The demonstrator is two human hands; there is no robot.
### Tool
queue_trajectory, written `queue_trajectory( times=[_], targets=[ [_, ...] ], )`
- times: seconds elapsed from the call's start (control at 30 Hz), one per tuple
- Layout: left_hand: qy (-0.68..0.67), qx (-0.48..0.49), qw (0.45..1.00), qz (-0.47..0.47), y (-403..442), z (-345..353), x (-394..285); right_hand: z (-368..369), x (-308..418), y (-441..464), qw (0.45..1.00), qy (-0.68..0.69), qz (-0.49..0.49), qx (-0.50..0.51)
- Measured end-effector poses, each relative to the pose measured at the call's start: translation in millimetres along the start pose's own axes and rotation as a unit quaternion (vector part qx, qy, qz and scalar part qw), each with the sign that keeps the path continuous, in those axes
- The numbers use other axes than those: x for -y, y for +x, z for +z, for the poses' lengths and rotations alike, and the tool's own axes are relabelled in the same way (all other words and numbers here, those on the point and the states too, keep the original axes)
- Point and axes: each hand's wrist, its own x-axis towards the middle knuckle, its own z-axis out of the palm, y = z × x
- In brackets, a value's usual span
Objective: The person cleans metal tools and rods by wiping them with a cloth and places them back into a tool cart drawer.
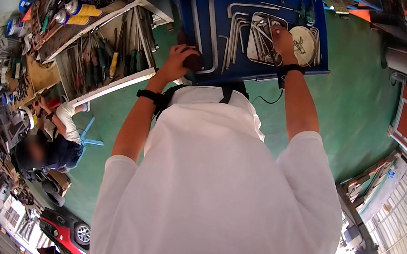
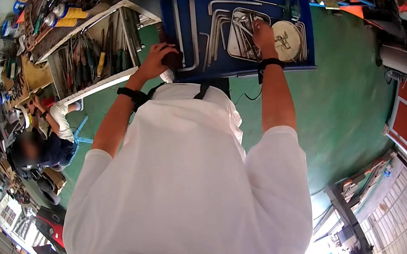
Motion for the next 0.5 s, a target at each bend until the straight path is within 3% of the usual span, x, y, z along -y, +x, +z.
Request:
queue_trajectory(
  times=[0.1, 0.17, 0.23, 0.27, 0.43, 0.5],
  targets=[
    [-0.027, -0.015, 0.999, -0.006, 0.6, -9.3, 1.2, -29.7, -5.1, -10.6, 0.997, -0.043, 0.061, -0.027],
    [-0.057, -0.015, 0.998, -0.025, 3.0, -16.7, -11.5, -41.1, -27.2, -22.6, 0.997, -0.066, 0.046, -0.022],
    [-0.105, -0.135, 0.984, -0.051, 3.8, -10.9, -13.7, -59.8, -16.8, -43.6, 0.972, -0.098, 0.102, 0.187],
    [-0.076, -0.152, 0.985, -0.031, 14.4, -10.2, -11.8, -62.1, -6.8, -55.0, 0.961, -0.059, 0.134, 0.233],
    [-0.031, -0.089, 0.995, -0.034, 62.9, -16.6, -24.0, -21.5, -6.5, -92.6, 0.978, -0.091, 0.111, 0.154],
    [0.009, -0.048, 0.999, -0.021, 58.3, -10.4, -20.4, -9.2, 0.8, -96.3, 0.968, -0.199, 0.142, 0.054]
  ],
)
